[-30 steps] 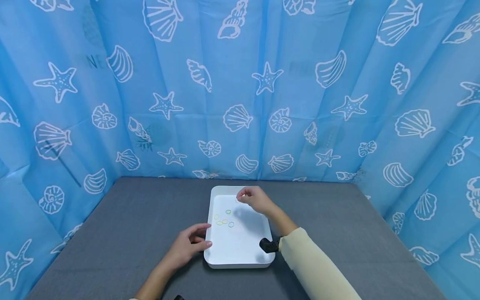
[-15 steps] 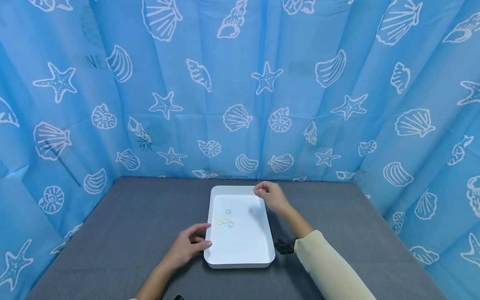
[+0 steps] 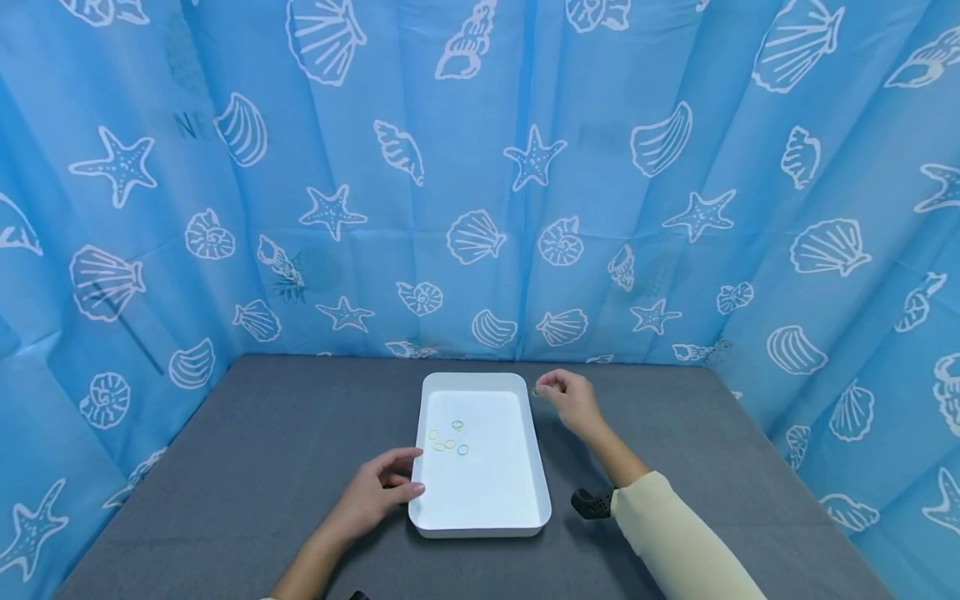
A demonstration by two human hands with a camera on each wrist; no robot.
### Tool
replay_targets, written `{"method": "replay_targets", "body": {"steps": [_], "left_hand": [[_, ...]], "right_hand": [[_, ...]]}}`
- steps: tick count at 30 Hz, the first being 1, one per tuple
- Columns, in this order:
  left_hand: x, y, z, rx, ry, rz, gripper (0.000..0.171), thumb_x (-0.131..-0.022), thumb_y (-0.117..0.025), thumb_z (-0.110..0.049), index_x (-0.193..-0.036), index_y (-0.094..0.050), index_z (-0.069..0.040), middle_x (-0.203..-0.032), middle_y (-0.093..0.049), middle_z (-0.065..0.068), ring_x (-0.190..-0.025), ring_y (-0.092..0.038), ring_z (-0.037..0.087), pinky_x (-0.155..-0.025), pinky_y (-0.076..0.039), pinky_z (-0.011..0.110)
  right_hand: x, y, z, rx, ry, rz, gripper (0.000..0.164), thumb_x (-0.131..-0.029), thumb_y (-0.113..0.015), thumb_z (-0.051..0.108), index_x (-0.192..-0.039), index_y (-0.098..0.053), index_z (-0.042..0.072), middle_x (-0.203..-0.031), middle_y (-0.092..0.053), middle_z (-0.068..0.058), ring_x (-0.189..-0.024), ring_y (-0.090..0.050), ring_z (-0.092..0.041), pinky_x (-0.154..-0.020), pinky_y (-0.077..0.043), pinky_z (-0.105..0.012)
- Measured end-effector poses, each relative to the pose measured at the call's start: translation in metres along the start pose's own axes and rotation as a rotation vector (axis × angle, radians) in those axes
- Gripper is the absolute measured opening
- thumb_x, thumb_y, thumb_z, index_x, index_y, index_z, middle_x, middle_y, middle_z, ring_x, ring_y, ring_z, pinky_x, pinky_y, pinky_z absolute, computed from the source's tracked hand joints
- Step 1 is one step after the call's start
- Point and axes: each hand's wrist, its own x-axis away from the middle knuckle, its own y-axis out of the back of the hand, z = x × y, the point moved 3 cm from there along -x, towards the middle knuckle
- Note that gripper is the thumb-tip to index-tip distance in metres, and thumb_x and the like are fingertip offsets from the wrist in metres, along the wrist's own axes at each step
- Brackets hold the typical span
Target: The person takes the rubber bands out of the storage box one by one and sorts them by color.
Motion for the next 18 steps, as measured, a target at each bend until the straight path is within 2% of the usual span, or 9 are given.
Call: {"method": "replay_targets", "body": {"steps": [8, 18], "left_hand": [[-0.002, -0.001, 0.002, 0.003, -0.025, -0.012, 0.054, -0.082, -0.080, -0.023, -0.131, -0.060, -0.012, -0.116, -0.061, 0.012, -0.088, -0.061, 0.020, -0.071, -0.049, 0.033], [-0.003, 0.000, 0.006, -0.007, -0.013, -0.010, 0.055, -0.082, -0.080, -0.025, -0.131, -0.060, -0.015, -0.116, -0.061, 0.010, -0.088, -0.061, 0.020, -0.072, -0.048, 0.035]], "right_hand": [[0.005, 0.006, -0.023, 0.080, -0.030, 0.016, 0.006, -0.092, -0.067, 0.009, -0.090, -0.069, 0.004, -0.059, -0.044, 0.001, -0.054, -0.040, -0.016, -0.053, -0.035, -0.030], [0.009, 0.002, -0.043, 0.168, -0.078, 0.058, 0.006, -0.091, -0.067, 0.007, -0.086, -0.068, 0.003, -0.063, -0.049, 0.001, -0.057, -0.044, -0.015, -0.055, -0.036, -0.030]]}}
